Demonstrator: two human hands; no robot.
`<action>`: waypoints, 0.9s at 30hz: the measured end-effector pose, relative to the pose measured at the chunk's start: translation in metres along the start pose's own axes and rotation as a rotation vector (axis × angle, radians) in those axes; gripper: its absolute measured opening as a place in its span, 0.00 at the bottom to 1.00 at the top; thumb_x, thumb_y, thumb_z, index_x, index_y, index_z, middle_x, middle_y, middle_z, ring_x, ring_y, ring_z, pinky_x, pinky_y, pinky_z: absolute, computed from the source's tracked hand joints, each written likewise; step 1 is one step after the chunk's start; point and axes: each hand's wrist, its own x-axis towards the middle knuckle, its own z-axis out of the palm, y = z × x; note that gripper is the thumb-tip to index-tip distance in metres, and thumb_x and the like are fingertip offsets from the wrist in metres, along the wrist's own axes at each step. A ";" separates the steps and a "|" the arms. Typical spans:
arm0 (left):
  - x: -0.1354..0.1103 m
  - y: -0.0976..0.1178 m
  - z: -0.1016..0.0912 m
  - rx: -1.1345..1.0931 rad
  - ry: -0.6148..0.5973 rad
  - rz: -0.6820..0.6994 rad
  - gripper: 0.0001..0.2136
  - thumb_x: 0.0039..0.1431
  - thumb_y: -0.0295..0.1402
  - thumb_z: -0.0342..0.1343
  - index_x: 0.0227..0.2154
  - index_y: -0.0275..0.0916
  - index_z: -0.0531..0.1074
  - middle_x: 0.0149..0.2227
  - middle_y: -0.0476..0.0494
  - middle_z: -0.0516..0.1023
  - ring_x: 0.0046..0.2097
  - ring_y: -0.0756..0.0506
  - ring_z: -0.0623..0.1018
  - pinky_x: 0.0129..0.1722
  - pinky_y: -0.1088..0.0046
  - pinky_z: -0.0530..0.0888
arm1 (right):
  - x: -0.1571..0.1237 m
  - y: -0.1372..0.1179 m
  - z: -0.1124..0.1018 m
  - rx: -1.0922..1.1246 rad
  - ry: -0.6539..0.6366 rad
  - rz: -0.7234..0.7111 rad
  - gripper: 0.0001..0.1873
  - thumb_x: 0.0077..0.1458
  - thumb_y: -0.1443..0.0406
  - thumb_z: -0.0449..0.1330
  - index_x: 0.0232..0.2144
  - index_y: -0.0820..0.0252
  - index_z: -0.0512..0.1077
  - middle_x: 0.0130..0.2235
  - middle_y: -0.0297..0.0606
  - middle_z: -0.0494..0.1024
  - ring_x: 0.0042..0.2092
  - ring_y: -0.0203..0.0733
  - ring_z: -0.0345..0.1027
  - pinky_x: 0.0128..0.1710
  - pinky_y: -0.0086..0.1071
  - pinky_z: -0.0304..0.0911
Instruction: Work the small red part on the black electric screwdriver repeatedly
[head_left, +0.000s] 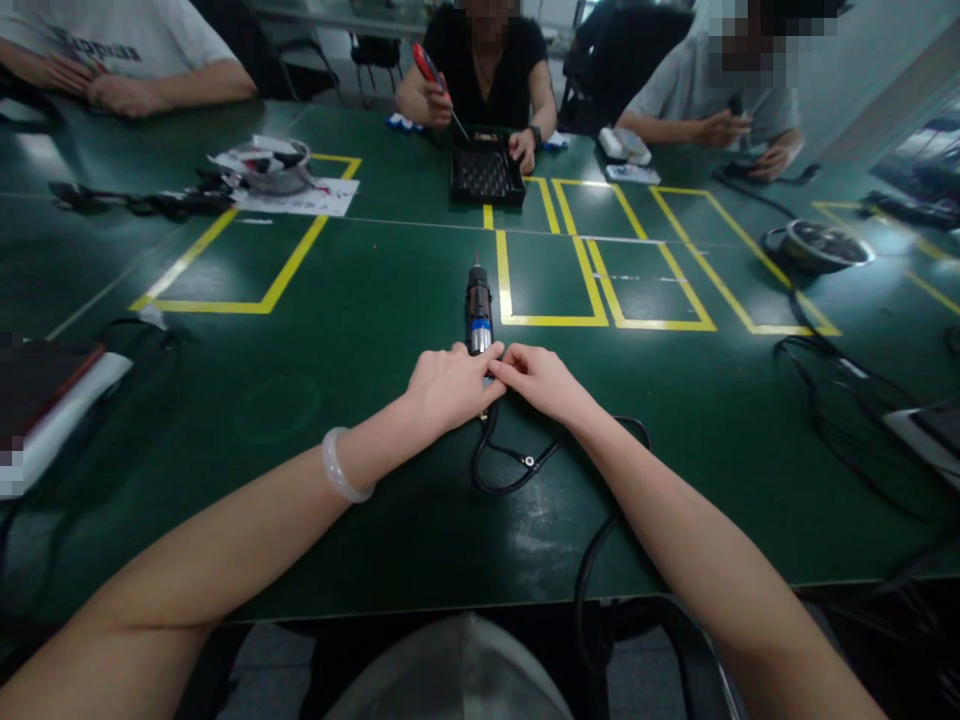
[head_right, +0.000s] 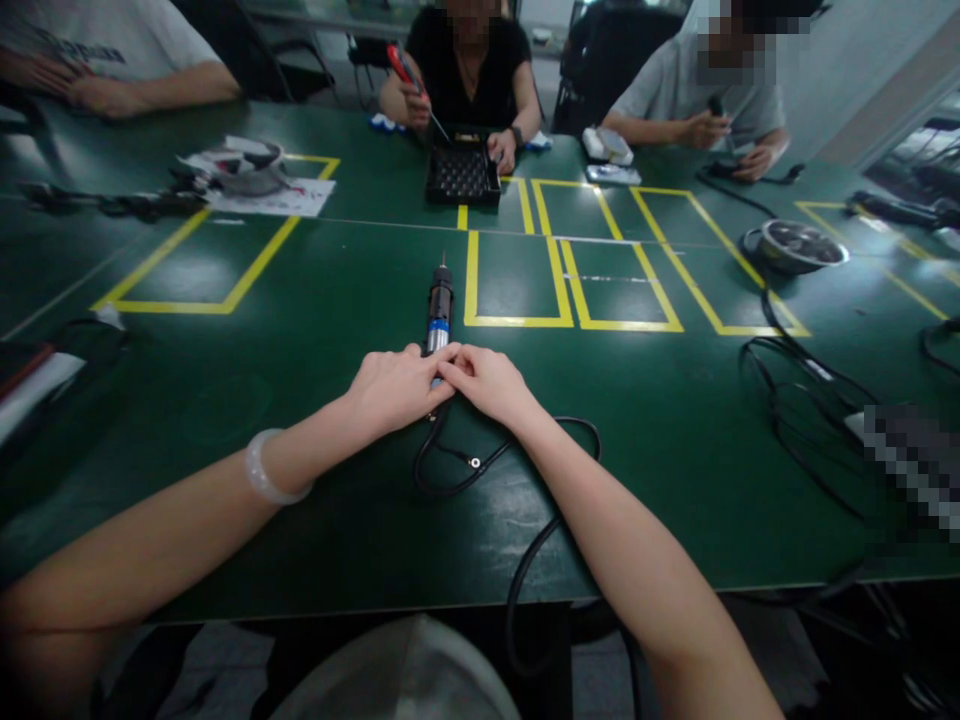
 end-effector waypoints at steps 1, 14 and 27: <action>0.000 -0.002 0.000 0.002 -0.005 0.004 0.26 0.66 0.51 0.36 0.63 0.52 0.60 0.42 0.35 0.75 0.40 0.35 0.79 0.37 0.64 0.68 | 0.000 0.000 0.000 0.015 -0.007 -0.001 0.18 0.58 0.53 0.54 0.23 0.59 0.64 0.24 0.31 0.68 0.26 0.34 0.57 0.28 0.29 0.48; -0.005 -0.012 -0.003 -0.028 -0.046 0.084 0.39 0.59 0.65 0.34 0.68 0.50 0.50 0.46 0.33 0.74 0.43 0.32 0.78 0.39 0.62 0.70 | -0.001 -0.010 0.006 0.101 0.052 0.143 0.09 0.48 0.61 0.57 0.22 0.59 0.66 0.22 0.31 0.70 0.25 0.34 0.61 0.26 0.28 0.51; -0.004 -0.001 -0.004 -0.058 -0.033 0.017 0.37 0.59 0.63 0.38 0.66 0.48 0.54 0.45 0.34 0.74 0.43 0.33 0.78 0.40 0.63 0.69 | 0.000 -0.013 -0.003 -0.081 0.059 0.187 0.06 0.48 0.63 0.55 0.23 0.59 0.65 0.24 0.34 0.72 0.26 0.36 0.63 0.26 0.28 0.51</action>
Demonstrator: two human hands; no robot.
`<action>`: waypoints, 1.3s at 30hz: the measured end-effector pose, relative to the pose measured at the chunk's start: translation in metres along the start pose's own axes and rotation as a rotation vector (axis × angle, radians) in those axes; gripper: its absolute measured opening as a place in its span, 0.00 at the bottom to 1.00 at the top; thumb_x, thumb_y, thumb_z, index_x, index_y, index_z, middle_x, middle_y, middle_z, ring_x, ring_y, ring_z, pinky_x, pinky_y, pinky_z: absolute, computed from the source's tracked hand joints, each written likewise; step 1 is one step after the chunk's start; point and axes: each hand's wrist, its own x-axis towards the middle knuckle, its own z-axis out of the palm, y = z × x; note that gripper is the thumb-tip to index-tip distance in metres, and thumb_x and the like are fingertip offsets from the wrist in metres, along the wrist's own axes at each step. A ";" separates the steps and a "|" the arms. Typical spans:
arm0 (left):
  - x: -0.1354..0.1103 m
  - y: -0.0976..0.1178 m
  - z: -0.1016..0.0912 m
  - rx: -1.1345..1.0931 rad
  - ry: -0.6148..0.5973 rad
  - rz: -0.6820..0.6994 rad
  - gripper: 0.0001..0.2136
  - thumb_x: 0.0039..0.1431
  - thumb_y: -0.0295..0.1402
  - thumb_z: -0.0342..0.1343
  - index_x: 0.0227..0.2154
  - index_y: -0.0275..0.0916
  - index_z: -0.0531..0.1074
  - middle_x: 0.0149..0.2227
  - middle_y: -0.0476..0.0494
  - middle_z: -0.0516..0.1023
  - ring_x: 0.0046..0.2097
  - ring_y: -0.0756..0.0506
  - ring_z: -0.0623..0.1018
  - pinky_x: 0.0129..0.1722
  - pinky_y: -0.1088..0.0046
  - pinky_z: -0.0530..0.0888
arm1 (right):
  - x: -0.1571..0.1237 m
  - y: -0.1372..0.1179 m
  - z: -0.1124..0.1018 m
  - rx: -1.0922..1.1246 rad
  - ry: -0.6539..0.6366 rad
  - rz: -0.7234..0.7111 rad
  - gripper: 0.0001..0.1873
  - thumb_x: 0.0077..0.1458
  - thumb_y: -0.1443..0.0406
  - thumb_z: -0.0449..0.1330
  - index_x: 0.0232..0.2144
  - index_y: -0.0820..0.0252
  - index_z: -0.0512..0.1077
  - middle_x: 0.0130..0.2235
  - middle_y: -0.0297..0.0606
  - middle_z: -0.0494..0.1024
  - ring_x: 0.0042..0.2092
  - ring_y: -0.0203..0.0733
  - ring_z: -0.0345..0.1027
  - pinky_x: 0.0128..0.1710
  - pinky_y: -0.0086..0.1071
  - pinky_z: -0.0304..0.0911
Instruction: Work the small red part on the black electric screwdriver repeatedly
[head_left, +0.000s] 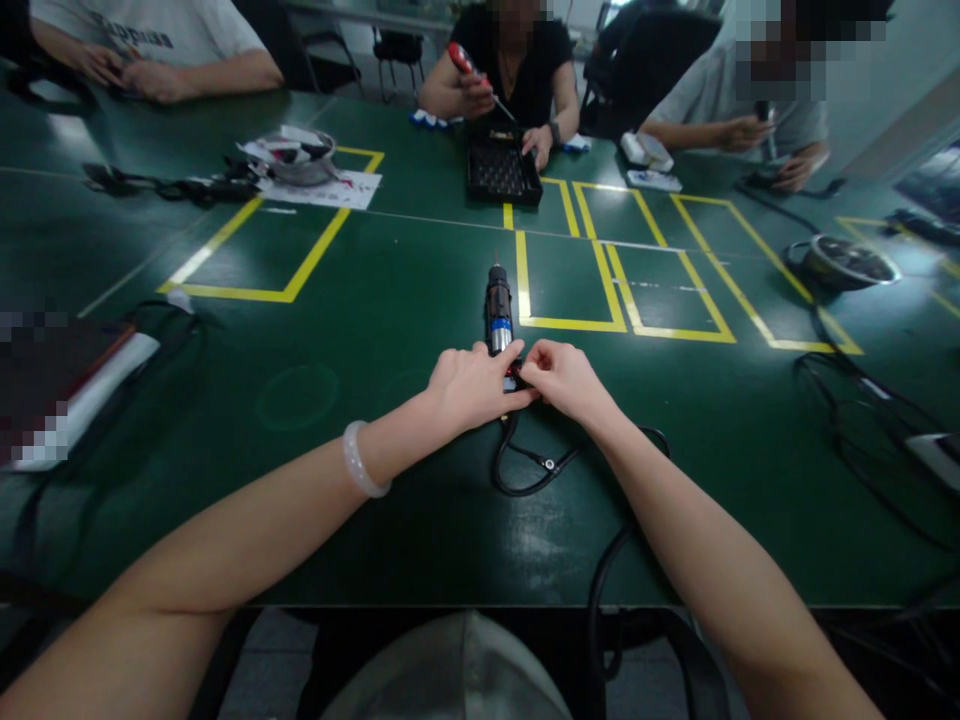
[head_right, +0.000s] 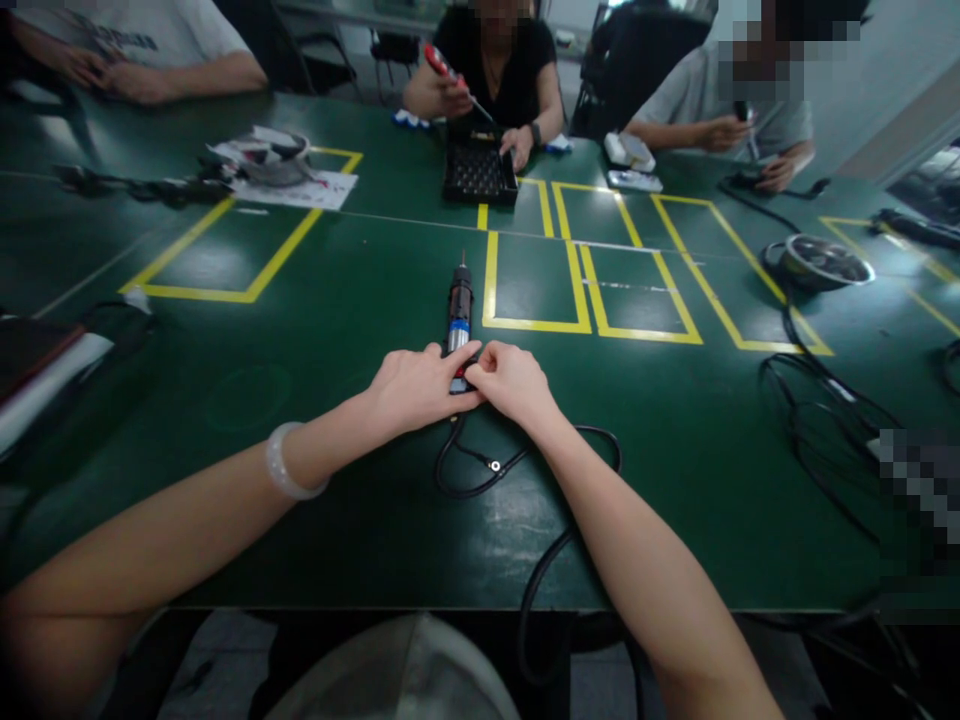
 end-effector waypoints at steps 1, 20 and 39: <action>0.000 -0.001 0.000 -0.004 0.003 0.000 0.37 0.59 0.63 0.38 0.67 0.48 0.53 0.45 0.33 0.74 0.43 0.33 0.78 0.40 0.63 0.69 | 0.000 0.000 0.000 0.006 -0.015 -0.009 0.06 0.48 0.63 0.55 0.23 0.59 0.65 0.25 0.34 0.73 0.26 0.36 0.63 0.26 0.28 0.51; -0.002 -0.004 0.002 -0.028 0.032 0.008 0.37 0.60 0.62 0.40 0.67 0.48 0.53 0.46 0.34 0.75 0.45 0.33 0.78 0.41 0.63 0.69 | 0.008 0.026 0.001 0.644 -0.269 0.130 0.02 0.48 0.66 0.54 0.27 0.60 0.65 0.16 0.25 0.64 0.13 0.29 0.58 0.10 0.22 0.49; -0.001 -0.004 0.002 -0.033 0.012 0.008 0.38 0.59 0.63 0.36 0.67 0.48 0.52 0.48 0.32 0.74 0.46 0.33 0.77 0.42 0.62 0.69 | 0.005 0.017 0.001 0.647 -0.296 0.163 0.06 0.54 0.69 0.54 0.24 0.60 0.64 0.13 0.25 0.66 0.11 0.28 0.58 0.08 0.20 0.47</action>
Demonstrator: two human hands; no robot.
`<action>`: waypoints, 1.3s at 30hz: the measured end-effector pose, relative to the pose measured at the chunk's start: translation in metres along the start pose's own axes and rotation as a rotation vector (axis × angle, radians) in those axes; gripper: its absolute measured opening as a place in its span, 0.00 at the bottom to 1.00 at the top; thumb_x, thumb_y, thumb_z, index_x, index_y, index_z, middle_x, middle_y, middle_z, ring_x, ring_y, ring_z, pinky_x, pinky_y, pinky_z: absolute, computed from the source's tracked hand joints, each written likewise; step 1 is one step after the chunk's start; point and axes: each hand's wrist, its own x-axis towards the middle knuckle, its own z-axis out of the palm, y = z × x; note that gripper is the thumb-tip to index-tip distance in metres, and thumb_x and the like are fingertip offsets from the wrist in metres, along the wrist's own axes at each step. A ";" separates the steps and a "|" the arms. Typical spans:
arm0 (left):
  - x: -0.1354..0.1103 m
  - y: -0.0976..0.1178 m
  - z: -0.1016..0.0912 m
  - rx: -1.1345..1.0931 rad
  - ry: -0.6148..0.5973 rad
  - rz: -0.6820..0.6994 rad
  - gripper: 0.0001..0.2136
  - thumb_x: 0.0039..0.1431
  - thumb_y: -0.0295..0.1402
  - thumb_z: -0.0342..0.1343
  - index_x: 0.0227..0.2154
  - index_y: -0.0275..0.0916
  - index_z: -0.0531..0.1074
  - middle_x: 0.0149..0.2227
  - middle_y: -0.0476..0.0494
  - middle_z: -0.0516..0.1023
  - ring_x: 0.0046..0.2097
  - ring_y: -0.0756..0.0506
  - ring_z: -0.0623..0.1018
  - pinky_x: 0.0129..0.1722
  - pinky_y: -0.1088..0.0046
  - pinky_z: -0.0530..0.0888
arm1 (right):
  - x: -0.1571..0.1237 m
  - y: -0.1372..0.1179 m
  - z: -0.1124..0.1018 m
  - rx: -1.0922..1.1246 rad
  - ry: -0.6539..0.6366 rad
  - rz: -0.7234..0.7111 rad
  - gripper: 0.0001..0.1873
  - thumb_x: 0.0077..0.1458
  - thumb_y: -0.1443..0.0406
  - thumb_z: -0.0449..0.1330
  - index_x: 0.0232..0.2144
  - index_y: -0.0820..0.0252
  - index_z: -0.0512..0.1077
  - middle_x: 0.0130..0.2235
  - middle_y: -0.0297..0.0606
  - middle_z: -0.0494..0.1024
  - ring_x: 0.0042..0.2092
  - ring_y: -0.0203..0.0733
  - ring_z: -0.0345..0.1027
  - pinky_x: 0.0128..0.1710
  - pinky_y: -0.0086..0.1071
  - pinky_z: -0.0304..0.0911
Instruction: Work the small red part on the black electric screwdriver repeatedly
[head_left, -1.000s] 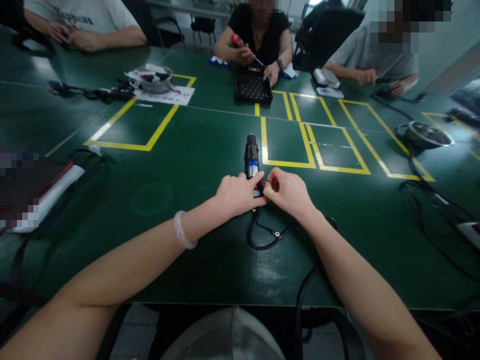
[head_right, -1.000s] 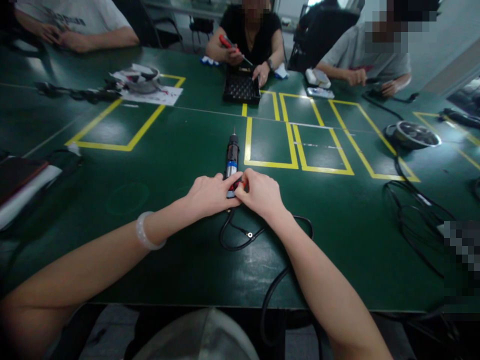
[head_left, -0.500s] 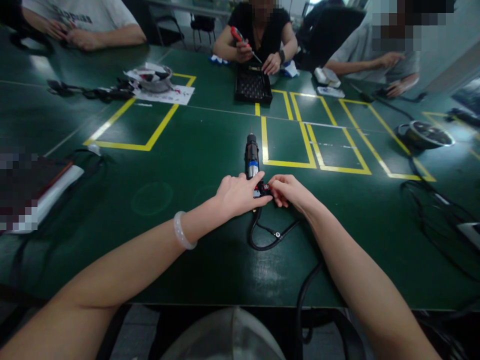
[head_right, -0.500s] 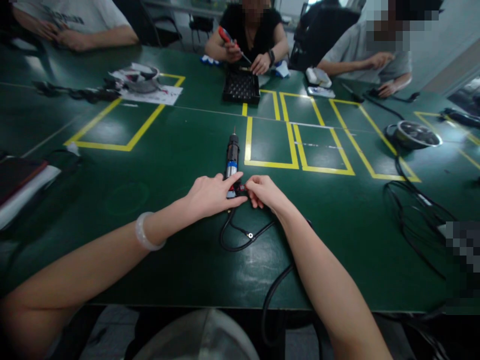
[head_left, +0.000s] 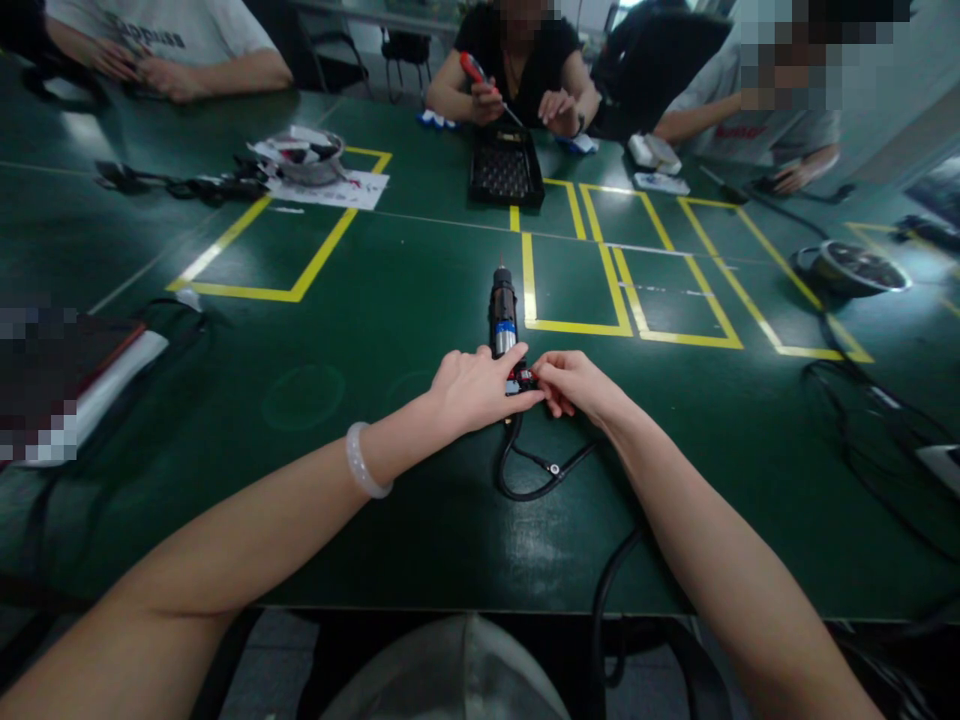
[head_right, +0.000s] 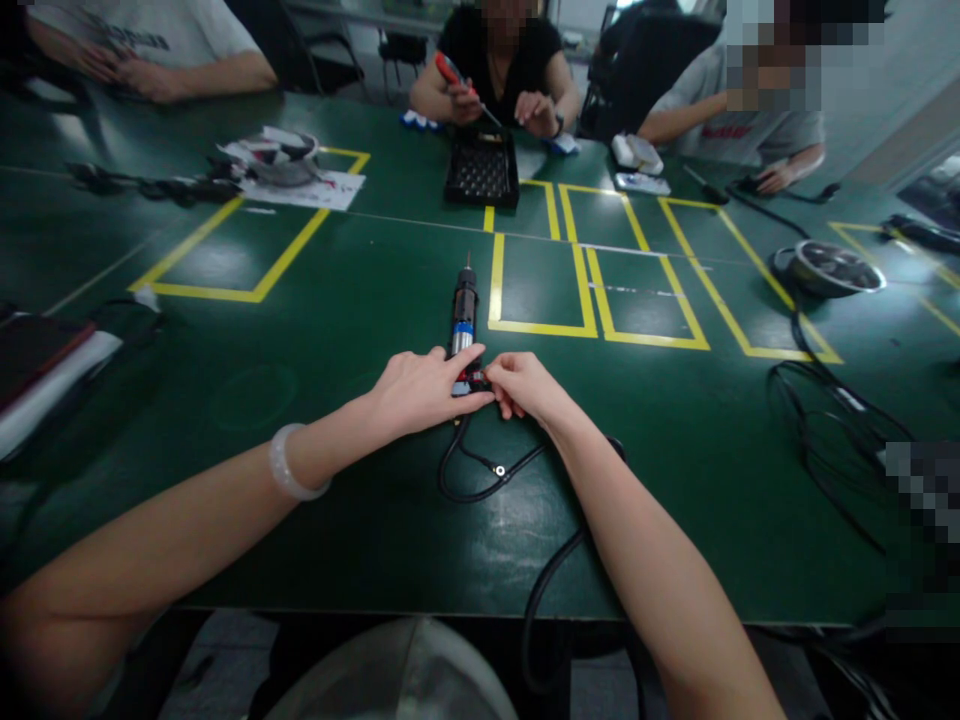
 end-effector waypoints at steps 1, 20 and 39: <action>0.000 0.000 0.000 -0.003 -0.001 0.000 0.38 0.59 0.64 0.36 0.67 0.48 0.53 0.48 0.32 0.74 0.46 0.33 0.77 0.42 0.62 0.69 | 0.000 0.000 0.000 -0.007 0.003 -0.001 0.07 0.54 0.69 0.54 0.24 0.60 0.64 0.13 0.25 0.66 0.11 0.28 0.57 0.08 0.20 0.46; 0.005 0.002 0.003 -0.040 0.049 -0.033 0.31 0.61 0.57 0.42 0.63 0.50 0.59 0.45 0.36 0.76 0.45 0.34 0.78 0.42 0.62 0.70 | 0.001 0.004 -0.004 -0.095 -0.100 -0.069 0.15 0.61 0.63 0.56 0.23 0.63 0.66 0.17 0.30 0.70 0.14 0.28 0.62 0.09 0.20 0.51; 0.005 -0.006 0.002 0.001 0.030 -0.044 0.30 0.61 0.56 0.41 0.64 0.53 0.58 0.45 0.36 0.76 0.44 0.33 0.78 0.42 0.60 0.70 | -0.001 0.002 -0.002 -0.119 -0.057 -0.084 0.12 0.62 0.63 0.53 0.28 0.61 0.67 0.18 0.29 0.71 0.15 0.29 0.64 0.10 0.20 0.54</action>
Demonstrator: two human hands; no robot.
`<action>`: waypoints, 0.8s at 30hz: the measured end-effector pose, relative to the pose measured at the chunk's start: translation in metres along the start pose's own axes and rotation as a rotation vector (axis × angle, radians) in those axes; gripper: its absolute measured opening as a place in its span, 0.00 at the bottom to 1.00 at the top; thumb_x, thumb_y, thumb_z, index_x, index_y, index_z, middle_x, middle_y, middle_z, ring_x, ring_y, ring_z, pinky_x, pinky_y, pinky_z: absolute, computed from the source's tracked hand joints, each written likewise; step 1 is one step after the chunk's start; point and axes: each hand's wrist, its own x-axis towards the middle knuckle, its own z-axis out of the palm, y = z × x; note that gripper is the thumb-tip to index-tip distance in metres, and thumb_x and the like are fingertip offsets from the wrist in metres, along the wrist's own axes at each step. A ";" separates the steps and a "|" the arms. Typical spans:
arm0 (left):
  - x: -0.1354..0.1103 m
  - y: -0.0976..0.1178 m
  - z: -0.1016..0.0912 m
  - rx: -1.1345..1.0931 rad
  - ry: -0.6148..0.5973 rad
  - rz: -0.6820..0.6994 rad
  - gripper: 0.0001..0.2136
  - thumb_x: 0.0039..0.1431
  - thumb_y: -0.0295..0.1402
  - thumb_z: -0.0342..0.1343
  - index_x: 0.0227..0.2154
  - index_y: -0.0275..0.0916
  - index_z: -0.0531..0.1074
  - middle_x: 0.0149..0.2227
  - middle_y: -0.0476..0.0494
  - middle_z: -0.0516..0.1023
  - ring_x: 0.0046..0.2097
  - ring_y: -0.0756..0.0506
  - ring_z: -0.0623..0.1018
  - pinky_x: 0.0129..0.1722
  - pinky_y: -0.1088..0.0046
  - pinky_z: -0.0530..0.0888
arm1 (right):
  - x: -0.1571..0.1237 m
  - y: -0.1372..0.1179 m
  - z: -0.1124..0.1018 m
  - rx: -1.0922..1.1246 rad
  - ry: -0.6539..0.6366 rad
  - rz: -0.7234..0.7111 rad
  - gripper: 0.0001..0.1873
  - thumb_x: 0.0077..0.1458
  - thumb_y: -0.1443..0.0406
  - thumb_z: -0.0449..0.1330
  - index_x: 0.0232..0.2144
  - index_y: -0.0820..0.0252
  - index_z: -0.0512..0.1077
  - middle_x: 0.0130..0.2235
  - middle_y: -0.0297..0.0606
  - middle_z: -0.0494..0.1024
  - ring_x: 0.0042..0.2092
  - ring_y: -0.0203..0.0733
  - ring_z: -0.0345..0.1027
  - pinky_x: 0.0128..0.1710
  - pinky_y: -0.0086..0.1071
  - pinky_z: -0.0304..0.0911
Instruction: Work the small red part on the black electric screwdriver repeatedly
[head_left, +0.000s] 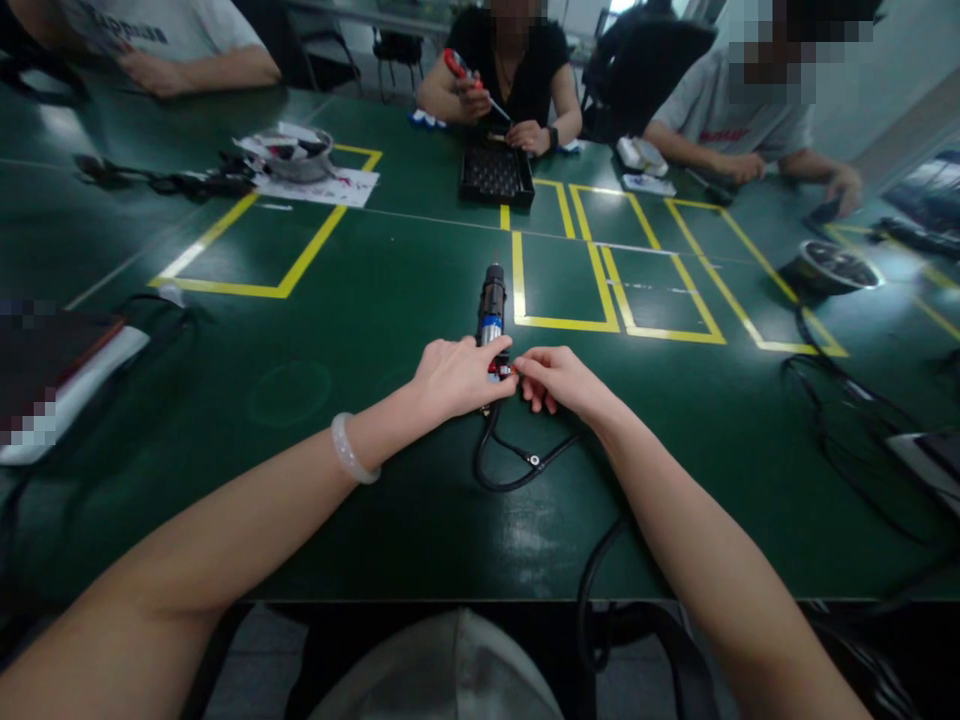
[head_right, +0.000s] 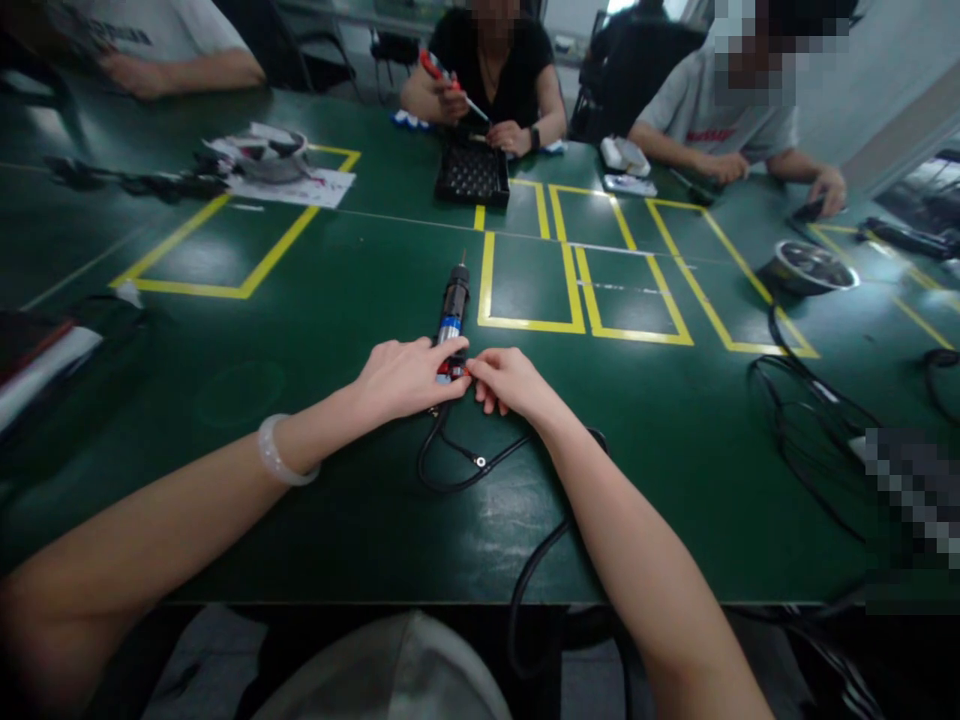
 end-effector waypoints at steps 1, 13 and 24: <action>0.000 -0.003 -0.001 0.004 -0.008 -0.001 0.31 0.61 0.56 0.41 0.64 0.53 0.58 0.46 0.36 0.76 0.44 0.33 0.78 0.42 0.60 0.69 | 0.000 -0.001 0.000 0.008 0.021 0.001 0.10 0.62 0.63 0.53 0.30 0.61 0.67 0.18 0.28 0.71 0.15 0.29 0.64 0.10 0.20 0.53; -0.011 -0.079 -0.006 0.062 -0.077 -0.116 0.32 0.60 0.58 0.37 0.65 0.56 0.56 0.48 0.38 0.74 0.46 0.34 0.77 0.43 0.59 0.70 | 0.002 0.003 -0.007 0.021 0.098 -0.016 0.09 0.61 0.63 0.54 0.32 0.61 0.70 0.19 0.28 0.68 0.14 0.27 0.58 0.10 0.21 0.47; -0.010 -0.205 -0.005 0.119 -0.089 -0.234 0.35 0.61 0.60 0.34 0.67 0.51 0.54 0.55 0.36 0.72 0.49 0.34 0.74 0.46 0.58 0.67 | 0.002 0.002 -0.004 -0.006 0.091 -0.018 0.09 0.61 0.64 0.53 0.33 0.63 0.70 0.19 0.28 0.68 0.14 0.28 0.59 0.10 0.21 0.47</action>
